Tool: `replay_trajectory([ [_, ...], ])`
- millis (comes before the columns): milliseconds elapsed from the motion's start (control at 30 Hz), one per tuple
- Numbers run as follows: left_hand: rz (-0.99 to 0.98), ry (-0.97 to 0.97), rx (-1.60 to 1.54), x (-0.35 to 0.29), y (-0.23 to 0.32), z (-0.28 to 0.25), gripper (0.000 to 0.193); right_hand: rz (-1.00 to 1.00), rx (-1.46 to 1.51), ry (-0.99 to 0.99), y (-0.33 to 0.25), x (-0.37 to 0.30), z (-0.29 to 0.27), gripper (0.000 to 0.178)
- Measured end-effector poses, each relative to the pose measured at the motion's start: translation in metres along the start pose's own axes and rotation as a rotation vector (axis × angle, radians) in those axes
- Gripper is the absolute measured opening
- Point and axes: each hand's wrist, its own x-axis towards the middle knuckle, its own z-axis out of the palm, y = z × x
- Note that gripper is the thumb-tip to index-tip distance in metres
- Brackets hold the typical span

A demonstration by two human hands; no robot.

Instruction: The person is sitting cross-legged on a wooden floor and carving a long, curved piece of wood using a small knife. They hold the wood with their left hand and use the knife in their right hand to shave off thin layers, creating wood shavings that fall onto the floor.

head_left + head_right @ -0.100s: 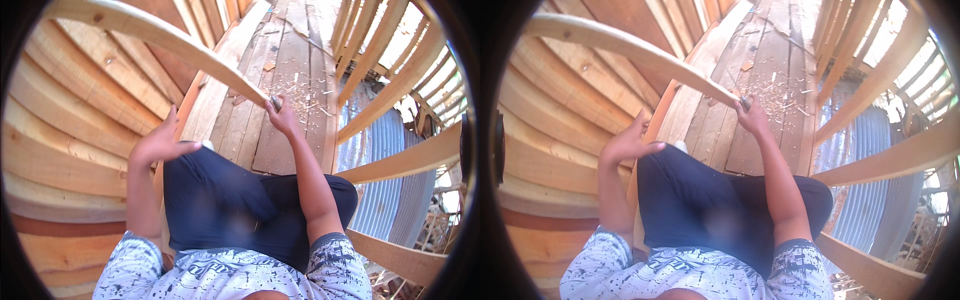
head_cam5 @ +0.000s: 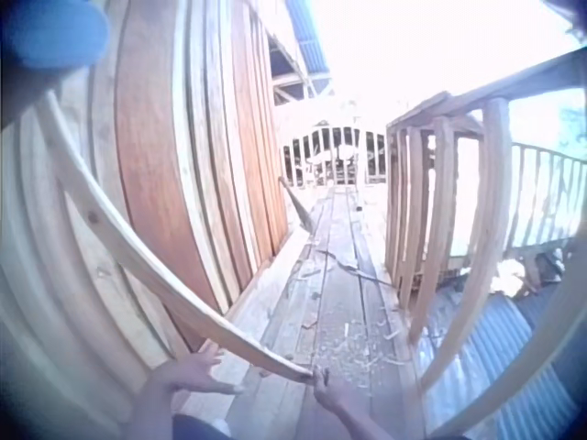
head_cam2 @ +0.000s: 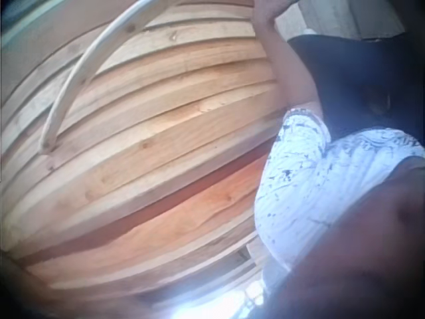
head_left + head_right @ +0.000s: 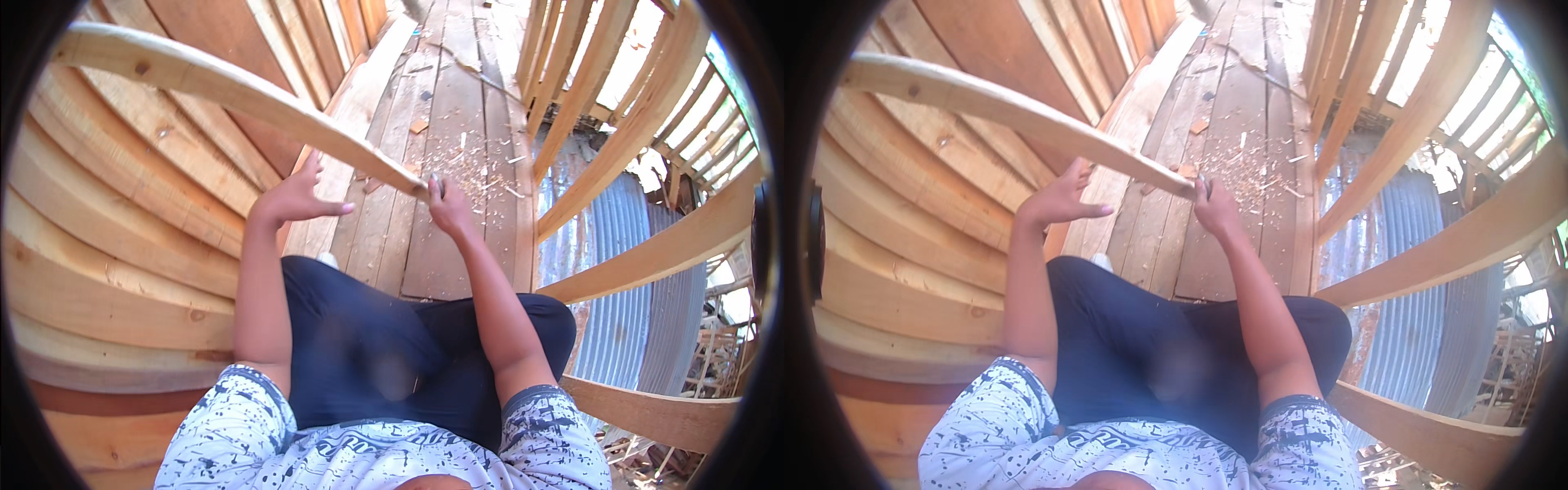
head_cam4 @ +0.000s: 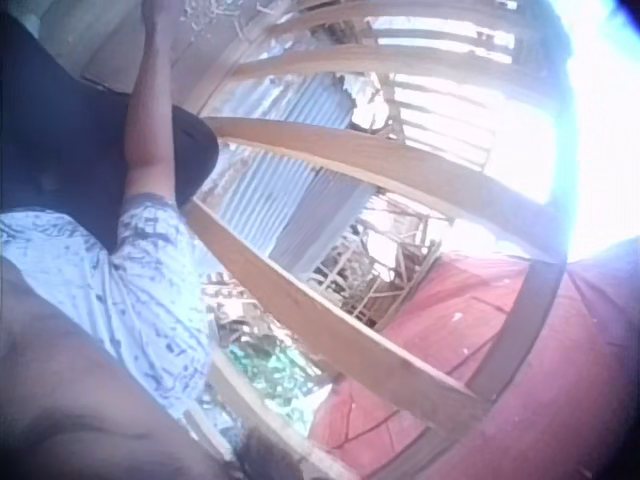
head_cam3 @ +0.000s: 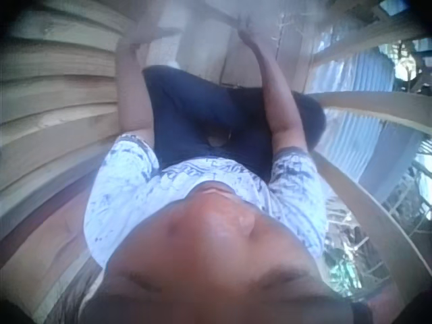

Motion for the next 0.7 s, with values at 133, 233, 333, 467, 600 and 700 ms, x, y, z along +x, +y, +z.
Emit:
replay_trajectory([
  [133, 0.514, 0.046, -0.764, 0.092, 0.027, 0.055, 0.047, 0.180, 0.039, 0.041, 0.065, 0.014, 0.016, 0.056],
  [233, 0.607, 0.109, -1.054, 0.107, 0.021, 0.078, 0.020, 0.117, 0.023, -0.063, 0.016, 0.029, 0.011, 0.052],
  [333, 0.667, 0.008, -1.179, 0.115, 0.015, 0.082, 0.017, 0.132, -0.019, -0.087, -0.010, 0.016, 0.005, 0.053],
  [467, 0.705, -0.025, -1.230, 0.122, 0.026, 0.093, 0.018, 0.306, 0.027, -0.006, 0.047, 0.028, 0.017, 0.055],
  [600, 0.726, -0.026, -1.159, 0.120, 0.012, 0.080, 0.017, 0.220, -0.042, -0.187, -0.025, 0.018, -0.006, 0.054],
  [700, 0.700, -0.010, -1.162, 0.120, 0.015, 0.084, 0.018, 0.259, -0.031, -0.125, -0.005, 0.021, 0.003, 0.056],
])
